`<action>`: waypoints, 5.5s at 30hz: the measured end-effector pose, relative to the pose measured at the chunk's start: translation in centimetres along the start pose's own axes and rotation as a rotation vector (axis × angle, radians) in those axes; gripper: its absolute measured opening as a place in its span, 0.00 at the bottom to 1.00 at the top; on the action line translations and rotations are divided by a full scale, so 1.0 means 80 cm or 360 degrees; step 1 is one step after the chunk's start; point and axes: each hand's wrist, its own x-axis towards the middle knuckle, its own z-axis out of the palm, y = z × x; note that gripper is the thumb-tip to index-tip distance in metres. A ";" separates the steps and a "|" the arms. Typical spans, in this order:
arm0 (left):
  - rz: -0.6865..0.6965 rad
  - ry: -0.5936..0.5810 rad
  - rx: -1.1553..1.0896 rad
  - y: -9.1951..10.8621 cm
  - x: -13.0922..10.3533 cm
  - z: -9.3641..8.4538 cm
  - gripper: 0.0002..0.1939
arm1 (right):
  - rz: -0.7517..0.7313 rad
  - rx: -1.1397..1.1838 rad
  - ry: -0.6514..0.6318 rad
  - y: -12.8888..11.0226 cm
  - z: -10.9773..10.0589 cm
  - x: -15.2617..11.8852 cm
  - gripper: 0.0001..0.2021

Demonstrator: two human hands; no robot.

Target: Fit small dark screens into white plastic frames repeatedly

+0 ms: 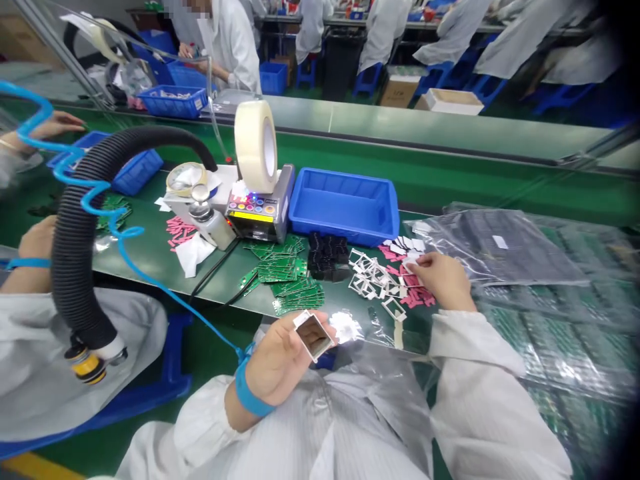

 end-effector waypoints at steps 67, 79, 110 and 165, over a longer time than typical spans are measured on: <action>-0.0404 -0.0442 -0.0359 -0.015 -0.007 -0.004 0.19 | -0.0677 0.2351 -0.1677 -0.095 -0.001 -0.213 0.15; 0.0105 -0.0136 -0.0160 -0.017 -0.003 0.005 0.18 | -0.1708 0.0902 0.0222 -0.106 -0.062 -0.240 0.15; 0.0490 0.0218 0.0500 -0.022 -0.010 -0.020 0.17 | -0.1893 0.0827 0.0308 -0.127 -0.032 -0.252 0.09; 0.0395 -0.0418 0.1328 -0.019 -0.024 -0.034 0.22 | -0.0662 0.2015 -0.1680 -0.117 -0.033 -0.245 0.13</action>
